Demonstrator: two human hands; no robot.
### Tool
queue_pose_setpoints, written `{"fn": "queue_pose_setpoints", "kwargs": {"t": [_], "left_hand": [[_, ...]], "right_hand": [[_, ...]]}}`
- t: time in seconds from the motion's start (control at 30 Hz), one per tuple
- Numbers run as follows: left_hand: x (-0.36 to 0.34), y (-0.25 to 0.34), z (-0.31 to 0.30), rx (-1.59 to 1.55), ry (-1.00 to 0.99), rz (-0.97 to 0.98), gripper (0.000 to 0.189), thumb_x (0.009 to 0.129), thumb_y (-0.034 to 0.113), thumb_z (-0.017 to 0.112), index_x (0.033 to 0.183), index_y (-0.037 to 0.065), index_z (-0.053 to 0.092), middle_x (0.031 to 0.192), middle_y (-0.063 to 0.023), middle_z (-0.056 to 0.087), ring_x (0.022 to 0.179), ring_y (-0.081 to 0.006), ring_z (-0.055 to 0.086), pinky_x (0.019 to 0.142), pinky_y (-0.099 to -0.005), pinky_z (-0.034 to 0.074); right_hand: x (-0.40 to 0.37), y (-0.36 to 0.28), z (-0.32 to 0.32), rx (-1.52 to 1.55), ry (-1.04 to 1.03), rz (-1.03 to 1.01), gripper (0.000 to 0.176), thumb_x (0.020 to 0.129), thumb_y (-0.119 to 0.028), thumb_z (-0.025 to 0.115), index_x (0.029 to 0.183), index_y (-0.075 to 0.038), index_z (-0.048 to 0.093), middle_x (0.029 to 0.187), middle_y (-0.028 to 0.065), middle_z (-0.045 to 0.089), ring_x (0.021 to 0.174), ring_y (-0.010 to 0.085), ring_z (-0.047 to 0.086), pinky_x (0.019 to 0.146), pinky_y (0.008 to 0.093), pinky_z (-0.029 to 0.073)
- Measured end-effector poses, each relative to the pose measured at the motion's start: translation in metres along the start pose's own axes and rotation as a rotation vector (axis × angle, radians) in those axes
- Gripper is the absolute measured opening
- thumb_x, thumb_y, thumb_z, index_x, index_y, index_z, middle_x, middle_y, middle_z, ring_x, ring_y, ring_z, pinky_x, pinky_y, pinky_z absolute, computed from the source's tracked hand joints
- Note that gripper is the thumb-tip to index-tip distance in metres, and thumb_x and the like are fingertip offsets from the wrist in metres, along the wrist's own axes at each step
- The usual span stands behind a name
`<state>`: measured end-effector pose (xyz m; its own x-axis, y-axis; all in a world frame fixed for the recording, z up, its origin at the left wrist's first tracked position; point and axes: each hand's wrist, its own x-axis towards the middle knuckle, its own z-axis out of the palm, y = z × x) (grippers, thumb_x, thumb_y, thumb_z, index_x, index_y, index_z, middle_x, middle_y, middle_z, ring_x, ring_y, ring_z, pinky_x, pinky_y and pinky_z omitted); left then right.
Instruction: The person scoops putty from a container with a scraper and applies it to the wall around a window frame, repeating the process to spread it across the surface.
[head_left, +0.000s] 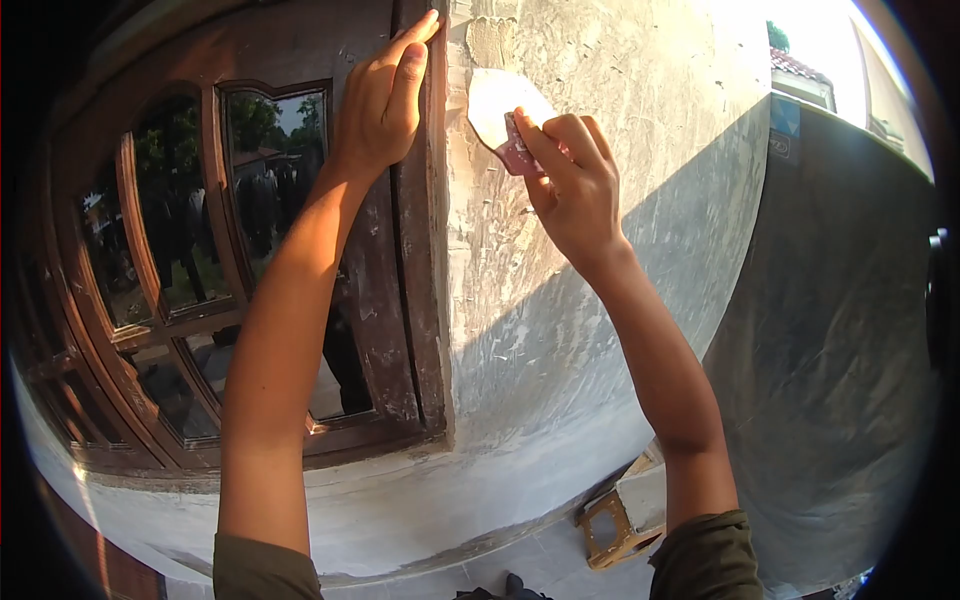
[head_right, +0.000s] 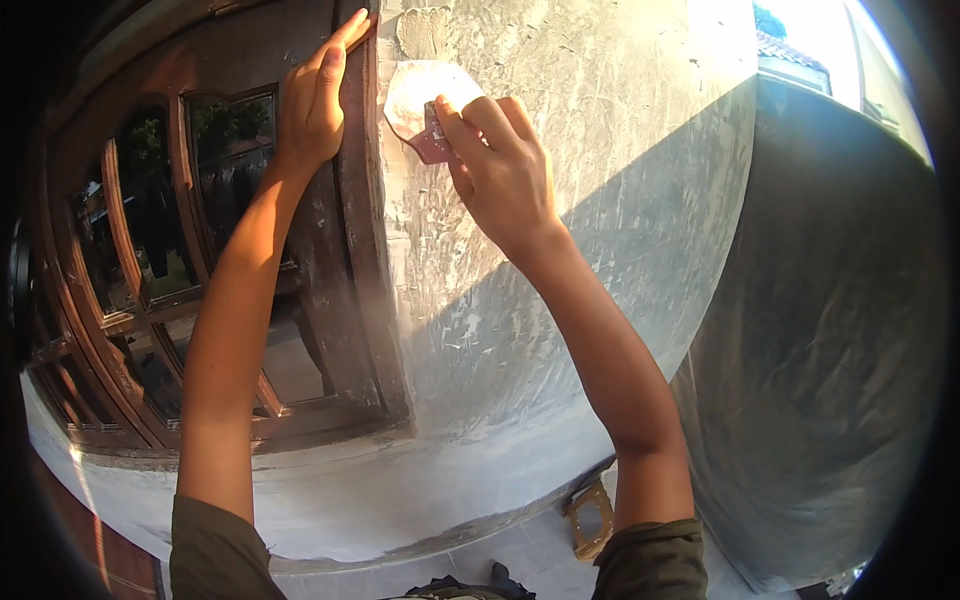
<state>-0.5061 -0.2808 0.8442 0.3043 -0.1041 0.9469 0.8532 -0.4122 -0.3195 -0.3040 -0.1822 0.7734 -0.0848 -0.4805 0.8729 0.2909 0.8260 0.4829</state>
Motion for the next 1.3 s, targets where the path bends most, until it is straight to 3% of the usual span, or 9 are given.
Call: {"fn": "queue_pose_setpoints", "kwargs": {"t": [0.17,0.43,0.63,0.77,0.97,1.03,1.1,1.17,1.3], "left_hand": [[-0.002,0.001,0.001,-0.042,0.030,0.008,0.058,0.109,0.037,0.031,0.134,-0.007,0.058,0.129,-0.0262,0.065,0.123,-0.0416,0.060,0.107,-0.0395,0.044],[0.000,0.002,0.000,-0.055,0.028,0.017,0.056,0.109,0.031,0.029,0.130,-0.010,0.059,0.128,-0.0279,0.065,0.123,-0.0410,0.061,0.107,-0.0399,0.045],[0.000,-0.001,0.000,-0.058,-0.009,0.002,0.056,0.109,0.030,0.025,0.135,-0.007,0.058,0.133,-0.0242,0.064,0.129,-0.0334,0.059,0.111,-0.0360,0.041],[-0.002,-0.001,-0.001,-0.028,-0.013,-0.073,0.057,0.109,0.029,0.026,0.134,-0.012,0.055,0.136,-0.0288,0.059,0.131,-0.0383,0.055,0.112,-0.0397,0.040],[0.002,0.000,-0.001,-0.052,-0.003,-0.021,0.056,0.109,0.029,0.024,0.133,-0.008,0.058,0.130,-0.0251,0.065,0.126,-0.0334,0.061,0.111,-0.0369,0.042],[0.000,-0.001,-0.002,-0.044,-0.011,-0.013,0.056,0.109,0.029,0.024,0.133,-0.008,0.059,0.130,-0.0252,0.065,0.126,-0.0331,0.061,0.111,-0.0371,0.042],[0.000,0.001,-0.001,-0.049,-0.009,-0.004,0.057,0.109,0.029,0.023,0.133,-0.009,0.058,0.129,-0.0259,0.065,0.125,-0.0331,0.062,0.111,-0.0377,0.042],[0.001,0.003,-0.002,-0.051,-0.004,0.012,0.058,0.109,0.029,0.023,0.133,-0.010,0.058,0.129,-0.0266,0.065,0.125,-0.0332,0.062,0.110,-0.0382,0.043],[-0.002,-0.006,-0.002,-0.051,0.020,-0.028,0.055,0.108,0.027,0.026,0.132,-0.012,0.057,0.133,-0.0296,0.061,0.128,-0.0393,0.058,0.110,-0.0418,0.042]], "right_hand": [[0.047,0.028,0.022,-0.111,0.144,-0.016,0.045,0.070,0.002,0.077,0.114,-0.008,0.070,0.096,0.0042,0.058,0.088,0.0262,0.058,0.074,0.0377,0.054],[0.016,-0.007,0.023,-0.023,-0.079,0.071,0.057,0.065,0.006,0.075,0.122,-0.003,0.068,0.098,0.0079,0.059,0.092,0.0277,0.058,0.081,0.0389,0.053],[-0.010,-0.021,0.004,0.102,-0.054,0.077,0.053,0.065,0.006,0.075,0.117,-0.004,0.072,0.092,0.0064,0.059,0.082,0.0257,0.058,0.074,0.0377,0.053],[0.038,0.014,0.017,-0.055,0.148,0.038,0.047,0.071,0.006,0.074,0.117,-0.007,0.073,0.091,0.0056,0.059,0.084,0.0250,0.058,0.074,0.0376,0.052],[0.022,0.001,0.026,-0.038,-0.050,0.046,0.056,0.066,0.005,0.075,0.121,-0.002,0.067,0.098,0.0077,0.058,0.091,0.0282,0.059,0.081,0.0384,0.053],[-0.003,-0.015,0.017,-0.064,-0.124,0.059,0.047,0.072,-0.001,0.071,0.119,-0.003,0.066,0.101,0.0050,0.056,0.096,0.0248,0.059,0.076,0.0351,0.057],[-0.028,-0.033,0.007,0.065,-0.153,0.137,0.063,0.063,0.006,0.075,0.124,-0.002,0.067,0.097,0.0071,0.057,0.090,0.0278,0.058,0.078,0.0387,0.053],[-0.033,-0.036,0.001,0.096,-0.152,0.131,0.063,0.062,0.006,0.076,0.124,-0.002,0.068,0.094,0.0065,0.057,0.086,0.0265,0.057,0.075,0.0380,0.052],[0.017,-0.008,0.003,-0.001,0.080,0.063,0.051,0.068,0.007,0.075,0.118,-0.005,0.072,0.090,0.0055,0.058,0.082,0.0241,0.057,0.070,0.0369,0.052]]}}
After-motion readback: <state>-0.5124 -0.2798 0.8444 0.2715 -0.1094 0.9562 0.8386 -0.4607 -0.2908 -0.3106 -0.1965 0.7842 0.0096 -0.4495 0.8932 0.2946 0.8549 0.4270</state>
